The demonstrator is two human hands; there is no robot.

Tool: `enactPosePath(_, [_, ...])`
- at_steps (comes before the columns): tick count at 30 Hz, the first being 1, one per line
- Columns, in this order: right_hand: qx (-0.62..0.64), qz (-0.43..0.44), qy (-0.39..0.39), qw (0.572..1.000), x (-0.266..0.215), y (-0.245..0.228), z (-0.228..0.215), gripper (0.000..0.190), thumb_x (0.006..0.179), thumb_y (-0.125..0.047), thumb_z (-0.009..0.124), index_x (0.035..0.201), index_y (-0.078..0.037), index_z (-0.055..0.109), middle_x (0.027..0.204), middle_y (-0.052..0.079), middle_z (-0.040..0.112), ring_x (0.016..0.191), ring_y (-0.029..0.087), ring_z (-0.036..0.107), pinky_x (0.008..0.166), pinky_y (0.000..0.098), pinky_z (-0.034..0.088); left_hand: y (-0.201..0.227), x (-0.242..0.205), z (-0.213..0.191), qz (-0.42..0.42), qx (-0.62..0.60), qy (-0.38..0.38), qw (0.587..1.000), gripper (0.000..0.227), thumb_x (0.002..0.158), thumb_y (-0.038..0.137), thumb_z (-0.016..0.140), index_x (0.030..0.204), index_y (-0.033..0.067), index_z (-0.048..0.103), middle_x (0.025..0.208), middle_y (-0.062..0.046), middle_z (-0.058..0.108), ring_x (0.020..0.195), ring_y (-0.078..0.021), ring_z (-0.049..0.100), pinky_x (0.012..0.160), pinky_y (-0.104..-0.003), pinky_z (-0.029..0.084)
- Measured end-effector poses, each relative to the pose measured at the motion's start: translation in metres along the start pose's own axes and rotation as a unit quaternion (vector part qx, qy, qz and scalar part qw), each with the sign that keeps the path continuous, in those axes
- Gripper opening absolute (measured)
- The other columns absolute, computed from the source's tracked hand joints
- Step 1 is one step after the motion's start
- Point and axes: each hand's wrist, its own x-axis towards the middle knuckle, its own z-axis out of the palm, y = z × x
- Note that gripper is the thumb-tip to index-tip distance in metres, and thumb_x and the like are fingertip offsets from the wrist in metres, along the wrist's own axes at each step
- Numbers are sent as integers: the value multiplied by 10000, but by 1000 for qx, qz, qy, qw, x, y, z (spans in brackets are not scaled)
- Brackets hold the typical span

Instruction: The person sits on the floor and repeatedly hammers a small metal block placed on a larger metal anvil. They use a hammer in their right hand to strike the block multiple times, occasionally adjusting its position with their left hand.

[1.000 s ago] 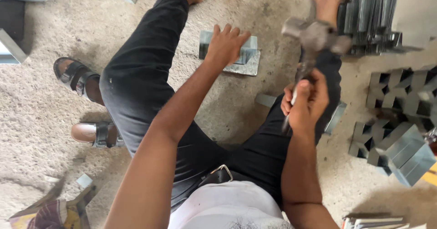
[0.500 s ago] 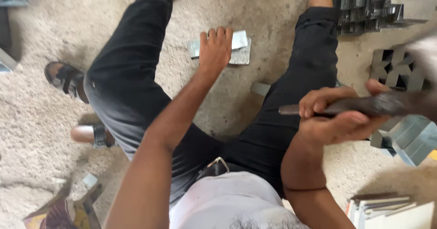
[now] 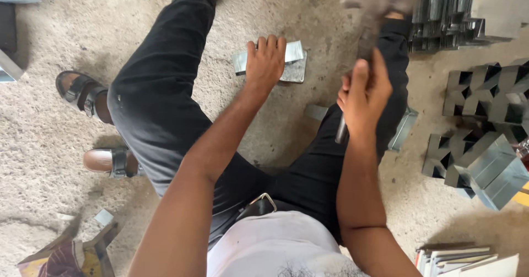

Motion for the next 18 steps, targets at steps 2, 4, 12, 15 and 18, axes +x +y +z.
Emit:
enactPosePath(2, [32,-67,15,997,-8,7,-3,504,1157,-341,561,1537,-13,515,751,-6,532,571,53,454,478,236,344,3,-2,-1,-4,-4,-11,1000,81,901,181,610,963,140,581,909,-54,569,862,-253,563,804,-464,426])
enactPosePath(4, [26,-131,32,991,-6,34,5,504,1146,-344,561,1532,-27,496,741,-12,530,569,57,469,481,235,355,3,1,0,-10,-7,-21,1000,96,890,174,609,976,135,589,911,-53,572,864,-248,566,798,-456,423])
enactPosePath(12, [-206,0,-18,978,19,80,5,432,1098,-337,586,1422,-53,623,703,59,582,548,98,527,483,307,424,1,9,9,-31,10,25,999,87,889,180,618,966,146,596,905,-44,582,859,-250,573,785,-466,438])
enactPosePath(15, [-148,-46,16,988,-3,84,10,453,1106,-349,580,1462,-70,574,697,59,586,555,102,541,489,302,441,6,-1,11,-37,-2,14,999,97,874,185,617,965,152,602,902,-38,589,859,-243,579,788,-467,442])
enactPosePath(18, [-294,-163,-38,941,5,99,15,381,1175,-359,581,1412,-61,612,754,5,611,659,54,584,577,269,458,5,-1,12,-38,-5,-6,999,74,890,182,622,957,157,604,895,-35,596,854,-244,585,780,-469,436])
